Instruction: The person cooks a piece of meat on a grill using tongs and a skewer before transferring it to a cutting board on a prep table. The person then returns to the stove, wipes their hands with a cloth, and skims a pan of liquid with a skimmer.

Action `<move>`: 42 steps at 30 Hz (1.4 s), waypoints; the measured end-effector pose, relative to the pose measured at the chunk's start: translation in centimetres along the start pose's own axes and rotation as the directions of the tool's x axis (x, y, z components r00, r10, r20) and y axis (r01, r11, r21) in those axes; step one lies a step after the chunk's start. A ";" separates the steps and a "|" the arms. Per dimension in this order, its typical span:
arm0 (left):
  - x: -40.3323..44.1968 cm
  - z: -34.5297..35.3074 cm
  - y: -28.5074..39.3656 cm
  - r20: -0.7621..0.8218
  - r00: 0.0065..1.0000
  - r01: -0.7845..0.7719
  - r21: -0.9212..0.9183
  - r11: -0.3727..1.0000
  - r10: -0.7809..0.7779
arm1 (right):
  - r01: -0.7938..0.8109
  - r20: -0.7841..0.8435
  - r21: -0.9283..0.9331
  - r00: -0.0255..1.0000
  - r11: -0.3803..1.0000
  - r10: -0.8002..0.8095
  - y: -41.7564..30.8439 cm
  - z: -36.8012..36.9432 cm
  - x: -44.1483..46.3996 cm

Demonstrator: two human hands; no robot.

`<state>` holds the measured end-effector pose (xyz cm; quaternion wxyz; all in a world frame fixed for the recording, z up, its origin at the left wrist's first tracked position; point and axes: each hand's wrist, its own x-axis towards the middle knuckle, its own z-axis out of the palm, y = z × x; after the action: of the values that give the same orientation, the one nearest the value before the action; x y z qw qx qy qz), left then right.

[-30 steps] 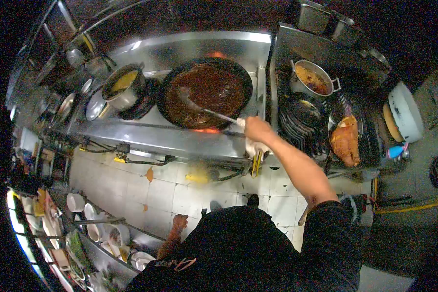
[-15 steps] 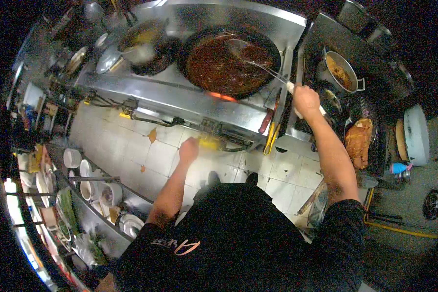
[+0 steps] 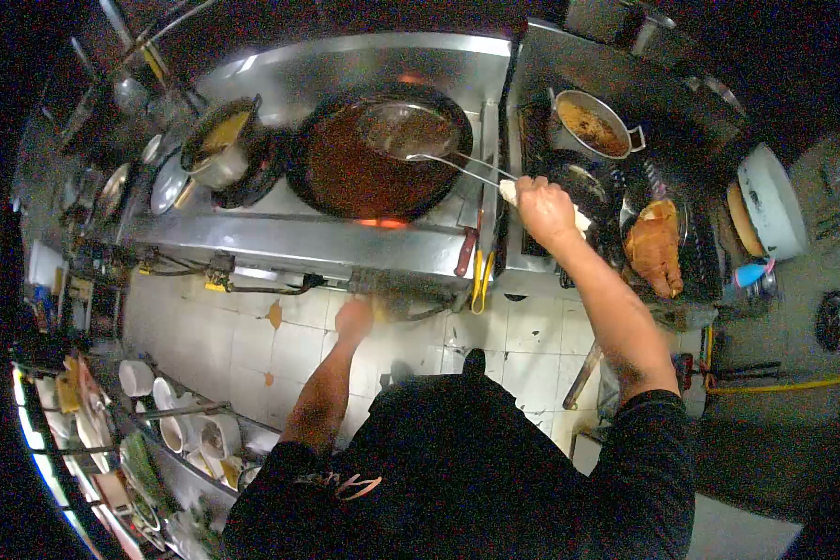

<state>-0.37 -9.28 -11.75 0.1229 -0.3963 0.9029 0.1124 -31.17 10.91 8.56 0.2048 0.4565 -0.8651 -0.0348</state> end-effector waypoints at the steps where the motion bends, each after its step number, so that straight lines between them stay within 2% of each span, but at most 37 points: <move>1: -0.3 -0.6 0.3 0.004 0.999 0.034 -0.040 0.999 -0.034 | 0.003 0.001 -0.006 1.000 1.000 -0.003 -0.1 -0.1 -0.1; 6: -0.7 -1.5 1.2 0.006 0.985 0.172 -0.209 0.963 -0.174 | 0.006 -0.013 -0.003 1.000 1.000 -0.006 -0.5 0.6 -1.0; 7: -0.7 -1.3 1.1 -0.010 0.988 0.149 -0.209 0.967 -0.155 | -0.018 0.042 0.063 0.999 0.998 0.016 -0.4 0.6 -1.1; 9: -0.7 -0.8 0.6 -0.044 0.994 0.092 -0.204 0.975 -0.103 | -0.014 0.025 0.091 1.000 0.996 0.012 -0.4 1.1 -1.5; 12: 0.6 3.1 -1.4 -0.132 0.988 0.038 -0.331 0.943 -0.086 | -0.006 0.032 0.089 0.999 0.996 0.003 0.2 1.6 -1.8; 13: 0.3 3.4 -1.8 -0.186 0.976 0.037 -0.379 0.925 -0.115 | -0.040 0.059 0.133 0.998 0.990 0.033 0.3 0.0 -1.9; 15: 0.6 5.9 -4.3 -0.222 0.975 -0.108 -0.439 0.892 0.009 | -0.132 0.060 0.203 0.991 0.970 0.122 1.4 -0.8 -2.4; 17: -1.9 5.1 -4.9 -0.111 0.990 0.011 -0.576 0.817 -0.092 | -0.211 0.000 0.291 0.975 0.933 0.221 3.0 -2.5 -3.2; 18: -2.6 6.4 -6.1 -0.076 0.992 0.042 -0.553 0.832 -0.101 | -0.243 -0.026 0.337 0.963 0.910 0.267 3.9 -3.4 -3.6; 19: -3.5 8.0 -7.5 -0.041 0.993 0.072 -0.528 0.846 -0.110 | -0.335 0.048 0.385 0.938 0.860 0.344 5.0 -4.1 -3.7; 21: -5.3 11.1 -9.6 -0.035 0.995 0.075 -0.353 0.933 -0.093 | -0.416 0.056 0.539 0.885 0.732 0.462 6.8 -5.7 -4.3; 22: -5.9 13.6 -11.6 0.038 0.998 -0.049 -0.216 0.975 0.058 | -0.437 0.064 0.632 0.852 0.640 0.519 7.4 -7.3 -4.5; 23: -6.3 15.5 -13.3 0.128 0.972 -0.186 -0.083 0.979 0.195 | -0.483 0.063 0.595 0.825 0.643 0.562 8.7 -6.4 -4.7; 25: -8.4 16.8 -13.9 0.209 0.966 -0.137 -0.090 0.986 0.153 | -0.545 0.145 0.717 0.726 0.435 0.672 10.0 -6.2 -5.2; 27: -9.8 16.1 -13.1 0.283 0.956 -0.076 -0.013 0.997 0.077 | -0.600 0.242 0.726 0.680 0.335 0.693 11.2 -3.3 -5.9; 28: -10.7 14.9 -12.8 0.279 0.928 -0.262 0.013 0.965 0.248 | -0.621 0.291 0.730 0.661 0.287 0.692 11.7 -1.9 -6.3; 31: -10.2 15.1 -12.9 0.288 0.912 -0.298 -0.026 0.954 0.292 | -0.741 0.525 0.668 0.537 0.071 0.660 12.4 -1.4 -7.0; 32: -9.7 15.1 -12.8 0.265 0.908 -0.334 -0.007 0.943 0.324 | -0.652 0.448 0.750 0.623 0.110 0.641 13.3 0.0 -7.5; 34: -8.4 15.0 -13.0 0.229 0.892 -0.409 0.037 0.912 0.391 | -0.663 0.427 0.729 0.635 0.170 0.644 14.3 0.8 -8.1; 36: -7.0 14.9 -13.2 0.217 0.902 -0.385 0.015 0.923 0.373 | -0.690 0.517 0.722 0.483 -0.057 0.707 12.5 -3.5 -7.4; 37: -6.2 15.2 -13.4 0.210 0.908 -0.372 0.004 0.928 0.363 | -0.710 0.503 0.704 0.527 0.029 0.685 12.7 -2.2 -7.6; 38: -5.1 16.6 -13.5 0.357 0.932 0.223 -0.415 0.882 -0.067 | -0.721 0.490 0.683 0.570 0.117 0.659 13.0 -0.6 -7.8; 40: -3.7 18.0 -14.7 0.316 0.948 0.067 -0.334 0.940 0.045 | -0.694 0.424 0.645 0.673 0.319 0.605 14.5 0.6 -8.4; 41: -3.6 18.3 -15.2 0.303 0.948 -0.009 -0.287 0.958 0.100 | -0.708 0.423 0.633 0.655 0.313 0.626 14.6 0.1 -8.4; 42: -3.5 18.7 -15.7 0.298 0.950 0.008 -0.310 0.951 0.089 | -0.722 0.421 0.621 0.636 0.305 0.647 14.6 -0.3 -8.3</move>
<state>16.07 -11.59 -30.00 0.1966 -0.3694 0.8520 0.3147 -38.20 26.12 9.76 -0.0465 0.0833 -0.9151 0.3919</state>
